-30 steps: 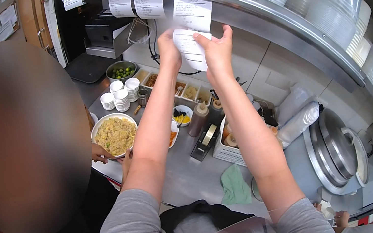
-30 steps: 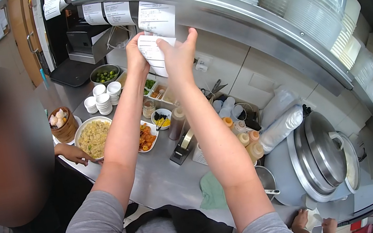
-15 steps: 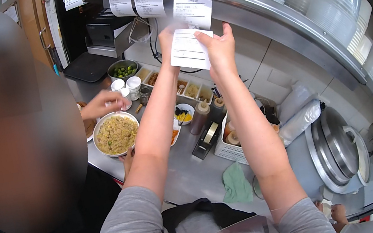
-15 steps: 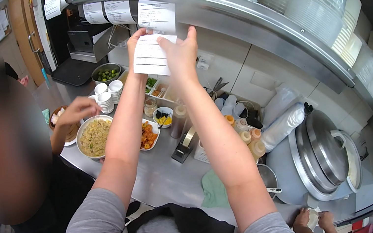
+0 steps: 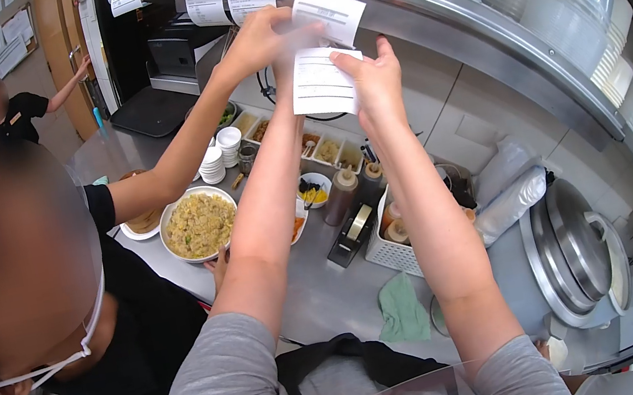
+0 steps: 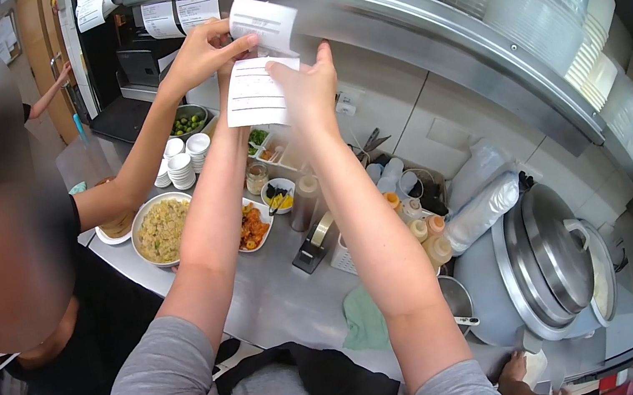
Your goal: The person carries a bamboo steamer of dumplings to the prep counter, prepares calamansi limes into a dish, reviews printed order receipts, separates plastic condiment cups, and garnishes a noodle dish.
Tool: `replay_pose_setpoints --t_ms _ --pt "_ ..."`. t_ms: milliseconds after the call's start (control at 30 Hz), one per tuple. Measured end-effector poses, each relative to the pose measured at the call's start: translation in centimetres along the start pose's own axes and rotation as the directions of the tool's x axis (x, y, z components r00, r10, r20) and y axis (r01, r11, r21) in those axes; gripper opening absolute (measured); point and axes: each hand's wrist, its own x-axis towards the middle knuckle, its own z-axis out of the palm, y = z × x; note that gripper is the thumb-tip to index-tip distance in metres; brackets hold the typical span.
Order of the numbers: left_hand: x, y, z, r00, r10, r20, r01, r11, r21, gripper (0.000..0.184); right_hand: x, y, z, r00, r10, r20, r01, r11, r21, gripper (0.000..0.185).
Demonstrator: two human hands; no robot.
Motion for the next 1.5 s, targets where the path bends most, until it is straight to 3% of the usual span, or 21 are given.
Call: replay_pose_setpoints --t_ms 100,267,300,367,400,467,600,667,867,1067,1267,1300,1367,1500 --pt "-0.1 -0.1 -0.2 0.998 0.063 0.018 -0.065 0.990 0.122 0.010 0.0 -0.1 -0.2 1.000 0.024 0.000 -0.024 1.000 -0.011 0.093" --pt "-0.5 0.8 -0.4 0.992 -0.116 -0.041 0.123 0.968 0.218 0.017 -0.1 -0.3 -0.1 1.000 0.025 0.017 -0.025 1.000 0.016 0.092" --pt "-0.6 1.5 -0.1 0.992 -0.116 -0.041 0.123 0.968 0.218 0.017 -0.1 -0.4 0.0 1.000 0.025 0.017 -0.025 1.000 0.016 0.092" --pt "-1.1 2.8 0.3 0.945 -0.327 -0.015 0.327 0.944 0.031 0.023 -0.2 -0.7 0.0 0.999 0.031 0.037 -0.031 1.000 0.001 0.091" --pt "-1.4 3.1 0.0 0.945 -0.328 -0.015 0.328 0.944 0.031 0.023 -0.1 -0.6 -0.1 0.999 0.032 0.037 -0.032 0.999 0.001 0.091" --pt "-2.0 4.0 -0.5 0.939 -0.260 0.225 0.298 0.942 -0.156 0.031 0.1 -0.5 -0.3 0.997 0.048 0.056 -0.045 0.997 -0.059 0.090" --pt "-1.9 5.3 1.2 0.967 -0.190 0.171 0.222 0.956 -0.194 0.022 -0.1 -0.2 -0.2 0.996 0.050 0.078 -0.045 0.997 -0.059 0.090" --pt "-1.1 5.3 1.3 0.969 -0.182 0.167 0.189 0.981 -0.030 0.021 -0.1 -0.2 -0.1 0.996 0.035 0.080 -0.035 0.999 -0.011 0.090" --pt "-1.6 5.9 2.3 0.971 -0.235 0.036 0.238 0.967 -0.088 0.017 -1.0 -1.1 0.2 0.995 0.055 0.089 -0.056 0.998 0.009 0.090" --pt "-0.9 5.6 2.6 0.998 -0.066 0.010 0.066 0.998 0.020 0.015 -1.4 -1.8 -0.1 0.982 0.133 0.131 -0.140 0.989 0.048 0.091" --pt "-0.6 5.0 1.5 0.998 -0.032 0.063 0.024 0.992 0.127 0.018 -1.0 -2.2 -1.0 0.966 0.219 0.136 -0.237 0.962 0.135 0.089" --pt "-0.7 5.2 1.6 0.998 -0.032 0.062 0.024 0.991 0.128 0.018 -1.1 -2.3 -1.2 0.966 0.220 0.137 -0.238 0.962 0.135 0.089" --pt "-1.0 5.9 2.1 0.986 -0.145 -0.084 0.152 0.985 0.081 0.019 -1.3 -2.5 -1.7 0.963 0.214 0.162 -0.237 0.962 0.138 0.088" --pt "-0.7 6.1 1.4 0.987 -0.143 -0.073 0.150 0.984 0.095 0.023 -2.0 -2.9 -2.4 0.975 0.140 0.172 -0.153 0.986 0.061 0.087"
